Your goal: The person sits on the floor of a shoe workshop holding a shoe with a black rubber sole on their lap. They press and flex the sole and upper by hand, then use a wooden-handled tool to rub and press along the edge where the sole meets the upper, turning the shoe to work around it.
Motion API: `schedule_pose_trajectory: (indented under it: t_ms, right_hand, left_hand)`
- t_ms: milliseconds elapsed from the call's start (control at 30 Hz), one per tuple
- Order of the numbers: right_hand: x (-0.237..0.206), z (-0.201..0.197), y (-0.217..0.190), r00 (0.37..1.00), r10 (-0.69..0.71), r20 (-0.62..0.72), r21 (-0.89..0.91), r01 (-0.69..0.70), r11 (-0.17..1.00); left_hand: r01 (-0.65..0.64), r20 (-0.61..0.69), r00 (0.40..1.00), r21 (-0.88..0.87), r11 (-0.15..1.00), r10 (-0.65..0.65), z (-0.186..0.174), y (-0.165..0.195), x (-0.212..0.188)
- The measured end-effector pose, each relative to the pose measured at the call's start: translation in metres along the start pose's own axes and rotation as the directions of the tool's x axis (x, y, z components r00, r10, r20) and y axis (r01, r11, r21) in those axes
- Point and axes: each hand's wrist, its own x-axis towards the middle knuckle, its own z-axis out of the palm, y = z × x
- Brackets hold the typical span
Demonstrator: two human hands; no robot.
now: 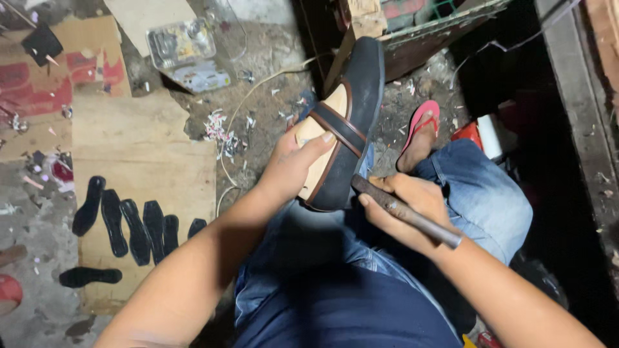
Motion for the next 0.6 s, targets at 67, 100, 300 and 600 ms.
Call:
schedule_pose_trajectory:
  t_ms: [67,100,300,600]
  right_hand:
    - [-0.001,0.000,-0.001,0.994,0.111,-0.024,0.051,-0.109,0.993]
    - [-0.003,0.002,-0.003,0.984,0.168,-0.066,0.068,-0.164,0.984]
    - [-0.005,0.030,-0.010,0.923,0.239,-0.302,0.138,-0.206,0.969]
    - [-0.010,0.019,-0.007,0.968,0.145,-0.205,-0.007,-0.149,0.989]
  left_hand:
    - [0.023,-0.031,0.999,-0.024,0.999,-0.024,0.003,-0.003,-0.003]
    - [0.021,-0.060,0.998,-0.040,0.999,-0.024,0.005,-0.005,-0.004]
    - [-0.042,-0.129,0.991,-0.050,0.998,0.036,0.005,-0.016,-0.009]
    - [-0.084,-0.219,0.975,-0.191,0.978,0.041,0.019,-0.011,-0.010]
